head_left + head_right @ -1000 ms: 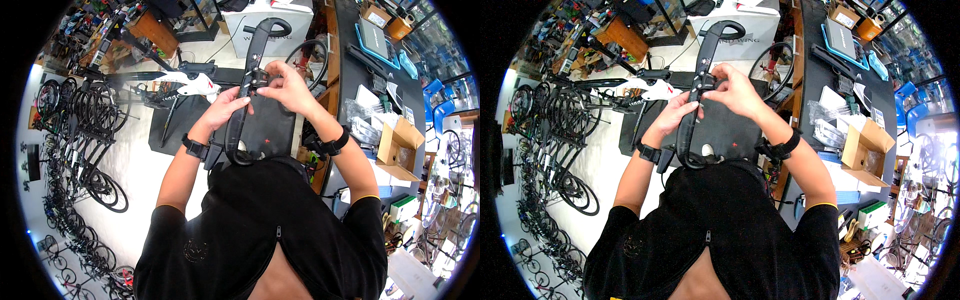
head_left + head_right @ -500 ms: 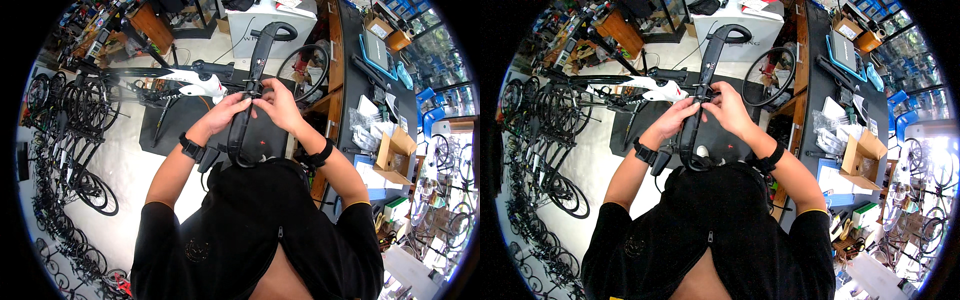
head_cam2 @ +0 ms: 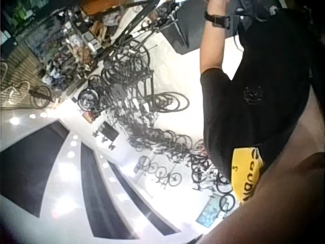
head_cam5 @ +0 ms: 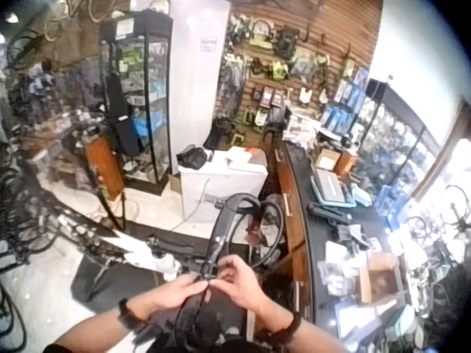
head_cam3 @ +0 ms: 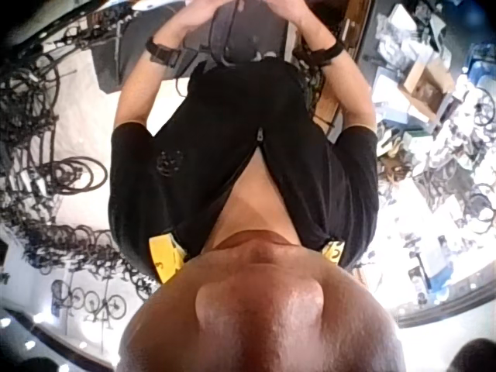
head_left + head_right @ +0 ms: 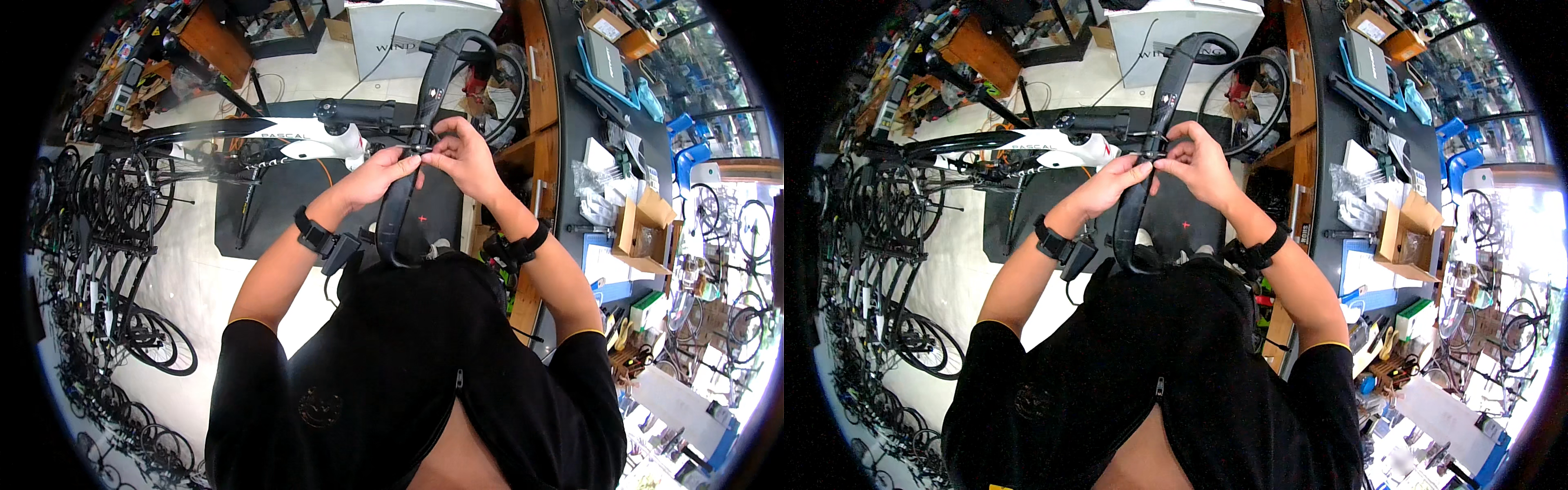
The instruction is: The person retrieves a black bicycle handlebar from a storage rack and walks to a workbench where a bicycle is mounted. They position the handlebar onto the bike's stem, align it, and secure it using zip ties and an Allen key, tightening the bolts to fix the handlebar in place.
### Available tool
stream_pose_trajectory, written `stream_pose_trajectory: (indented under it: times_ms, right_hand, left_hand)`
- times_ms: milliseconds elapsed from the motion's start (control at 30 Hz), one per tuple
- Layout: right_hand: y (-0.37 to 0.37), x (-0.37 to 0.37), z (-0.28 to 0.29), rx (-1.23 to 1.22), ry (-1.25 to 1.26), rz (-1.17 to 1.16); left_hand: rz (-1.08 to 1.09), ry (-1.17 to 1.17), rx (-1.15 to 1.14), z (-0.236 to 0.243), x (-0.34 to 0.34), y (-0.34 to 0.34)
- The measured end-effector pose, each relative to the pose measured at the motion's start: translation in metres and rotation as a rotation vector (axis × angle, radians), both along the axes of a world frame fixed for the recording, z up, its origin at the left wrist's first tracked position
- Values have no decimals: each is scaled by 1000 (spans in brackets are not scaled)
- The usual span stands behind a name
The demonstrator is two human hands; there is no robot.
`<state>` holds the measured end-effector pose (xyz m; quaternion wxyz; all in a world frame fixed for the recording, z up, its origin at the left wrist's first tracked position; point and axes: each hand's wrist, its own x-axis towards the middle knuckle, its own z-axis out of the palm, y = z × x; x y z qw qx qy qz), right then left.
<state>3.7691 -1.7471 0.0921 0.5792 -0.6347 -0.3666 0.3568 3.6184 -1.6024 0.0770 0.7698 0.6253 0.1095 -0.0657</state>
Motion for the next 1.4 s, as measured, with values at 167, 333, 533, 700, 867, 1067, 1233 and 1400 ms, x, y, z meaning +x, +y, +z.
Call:
stream_pose_trajectory:
  times_ms: [167, 333, 533, 700, 867, 1067, 1233, 1400]
  right_hand:
    - [5, 3, 5, -37, 8, 4]
    - [9, 16, 8, -117, -82, 67]
    - [19, 36, -5, -67, -26, 152]
    - [30, 40, -17, 17, 54, 202]
    - [34, 43, -17, 87, -149, 222]
    - [36, 49, -14, 69, -123, 214]
    - [40, 46, -7, 89, -165, 139]
    - [44, 46, -2, 144, -292, 120]
  left_hand:
    - [54, 10, -42, 2, 5, 2]
    - [108, 59, -25, 1, 16, -1]
    - [225, 102, 47, 4, 24, -4]
    - [328, 191, 110, 14, 23, -7]
    - [401, 254, 154, 16, 21, -13]
    - [445, 275, 112, 23, 23, -17]
    - [442, 254, 115, 24, 27, -18]
    - [446, 275, 123, 25, 26, -16]
